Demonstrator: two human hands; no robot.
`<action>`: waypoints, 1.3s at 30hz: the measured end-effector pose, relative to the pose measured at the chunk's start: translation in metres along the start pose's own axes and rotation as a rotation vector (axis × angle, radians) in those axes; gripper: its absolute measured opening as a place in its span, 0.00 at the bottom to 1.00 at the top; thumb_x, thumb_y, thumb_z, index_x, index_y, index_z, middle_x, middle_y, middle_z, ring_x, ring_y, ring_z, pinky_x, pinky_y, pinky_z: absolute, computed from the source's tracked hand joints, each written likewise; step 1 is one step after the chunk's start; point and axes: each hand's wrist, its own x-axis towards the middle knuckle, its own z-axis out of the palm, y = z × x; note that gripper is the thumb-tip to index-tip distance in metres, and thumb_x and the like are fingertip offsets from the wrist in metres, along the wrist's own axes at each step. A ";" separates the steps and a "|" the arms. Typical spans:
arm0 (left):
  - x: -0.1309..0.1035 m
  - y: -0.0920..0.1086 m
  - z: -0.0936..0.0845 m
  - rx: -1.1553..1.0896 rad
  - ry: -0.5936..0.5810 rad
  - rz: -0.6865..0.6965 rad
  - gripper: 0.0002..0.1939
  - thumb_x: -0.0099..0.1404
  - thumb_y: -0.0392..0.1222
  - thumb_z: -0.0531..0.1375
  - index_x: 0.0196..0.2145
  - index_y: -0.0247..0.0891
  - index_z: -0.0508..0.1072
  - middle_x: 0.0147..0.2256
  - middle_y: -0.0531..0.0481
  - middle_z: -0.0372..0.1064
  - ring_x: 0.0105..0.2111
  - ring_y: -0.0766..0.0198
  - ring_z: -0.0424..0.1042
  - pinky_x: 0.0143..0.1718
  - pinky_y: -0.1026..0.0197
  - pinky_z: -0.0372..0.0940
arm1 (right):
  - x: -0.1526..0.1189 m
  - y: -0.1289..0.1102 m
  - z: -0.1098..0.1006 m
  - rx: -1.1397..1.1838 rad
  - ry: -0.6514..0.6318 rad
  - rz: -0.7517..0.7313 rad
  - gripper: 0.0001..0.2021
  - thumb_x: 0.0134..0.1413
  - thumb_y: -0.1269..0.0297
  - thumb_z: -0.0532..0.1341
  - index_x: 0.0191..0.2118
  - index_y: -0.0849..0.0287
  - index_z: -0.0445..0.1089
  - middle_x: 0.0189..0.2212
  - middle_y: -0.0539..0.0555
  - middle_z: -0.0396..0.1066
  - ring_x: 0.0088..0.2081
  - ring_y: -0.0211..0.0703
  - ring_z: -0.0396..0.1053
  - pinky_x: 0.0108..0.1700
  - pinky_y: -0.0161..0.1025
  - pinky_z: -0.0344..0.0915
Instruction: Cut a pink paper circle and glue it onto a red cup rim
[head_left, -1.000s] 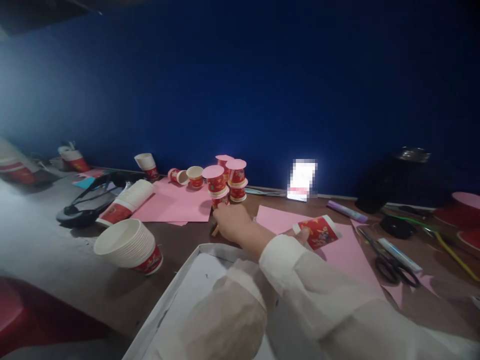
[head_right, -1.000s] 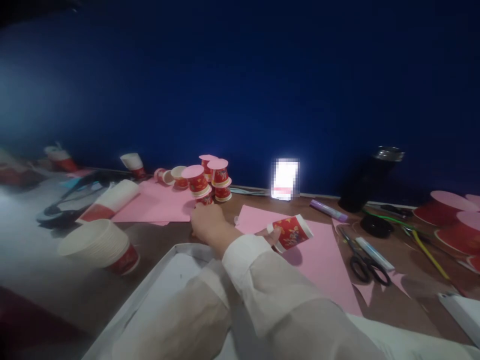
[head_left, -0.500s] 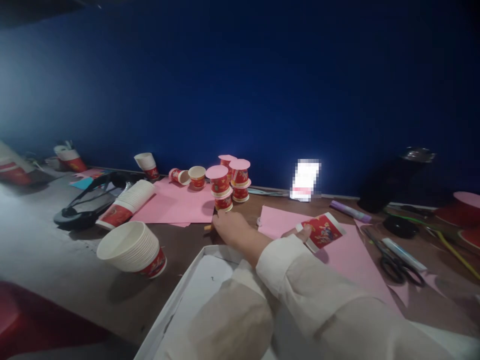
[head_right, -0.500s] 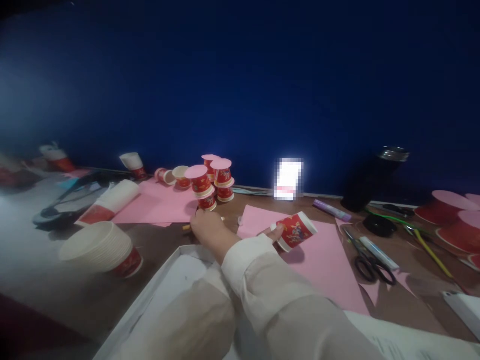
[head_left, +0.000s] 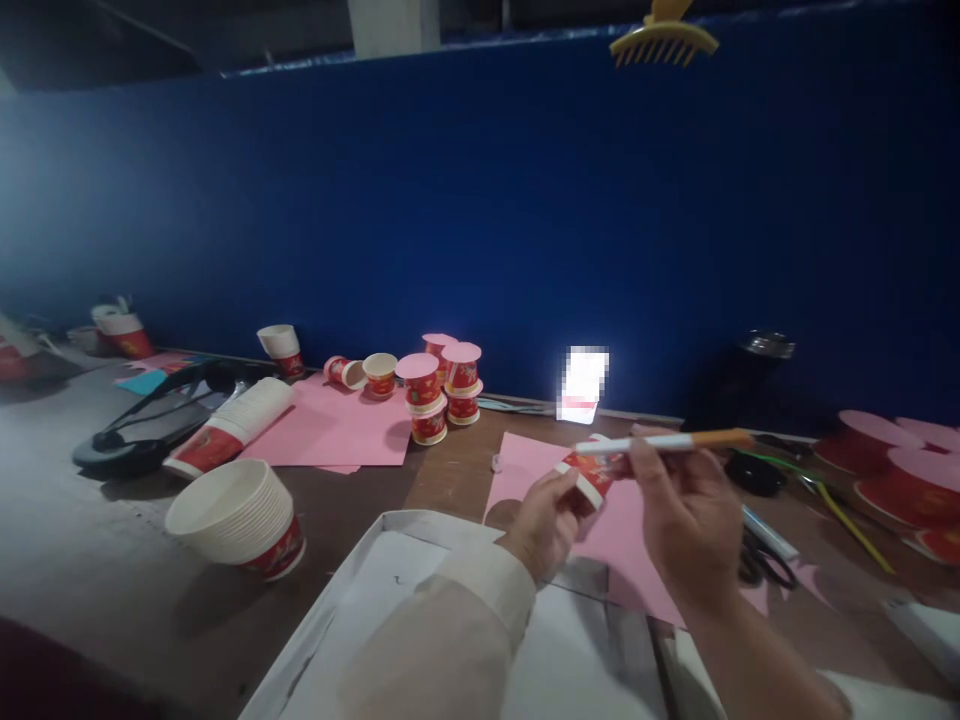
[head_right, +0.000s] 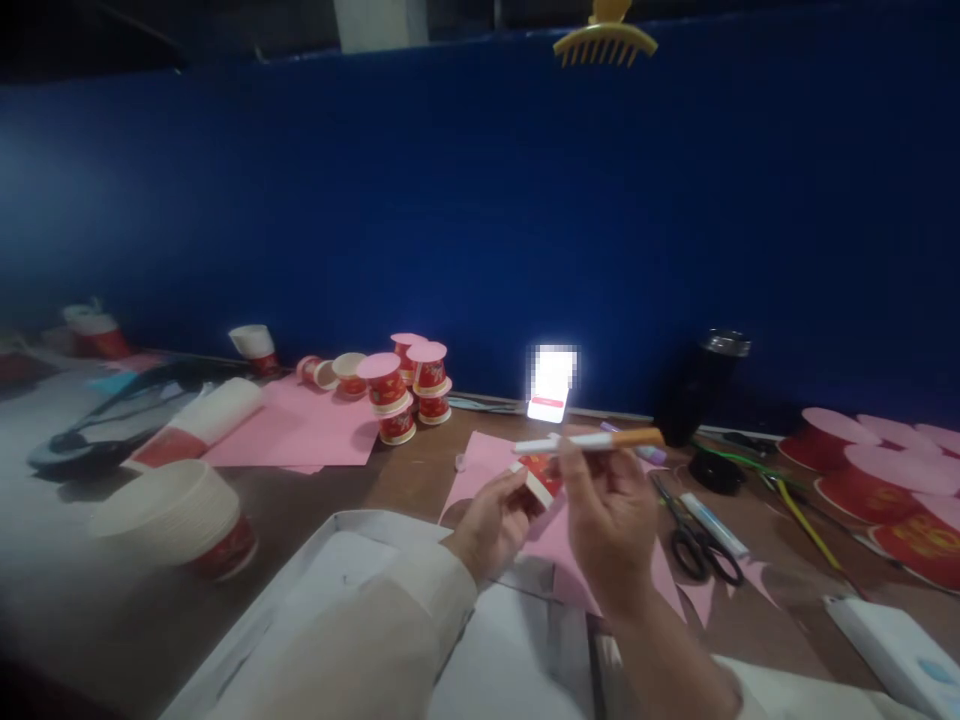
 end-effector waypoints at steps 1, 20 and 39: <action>0.001 -0.002 0.000 -0.008 -0.019 0.002 0.17 0.59 0.43 0.69 0.42 0.30 0.76 0.44 0.39 0.75 0.44 0.57 0.74 0.51 0.53 0.68 | 0.003 0.013 -0.012 0.087 0.041 0.099 0.12 0.58 0.53 0.66 0.38 0.56 0.72 0.26 0.48 0.74 0.28 0.38 0.72 0.36 0.39 0.71; 0.008 -0.005 -0.009 0.214 0.198 0.020 0.13 0.55 0.38 0.70 0.38 0.33 0.76 0.34 0.46 0.73 0.33 0.68 0.72 0.37 0.68 0.68 | -0.008 0.064 -0.039 0.073 0.046 0.316 0.21 0.59 0.41 0.60 0.29 0.56 0.66 0.20 0.46 0.66 0.21 0.35 0.62 0.24 0.34 0.60; 0.017 -0.004 -0.018 0.579 0.435 0.141 0.15 0.59 0.46 0.67 0.26 0.36 0.67 0.20 0.56 0.62 0.19 0.72 0.60 0.21 0.68 0.52 | -0.010 0.065 -0.037 0.066 -0.091 0.430 0.22 0.60 0.41 0.59 0.43 0.56 0.74 0.22 0.46 0.67 0.18 0.35 0.62 0.18 0.33 0.63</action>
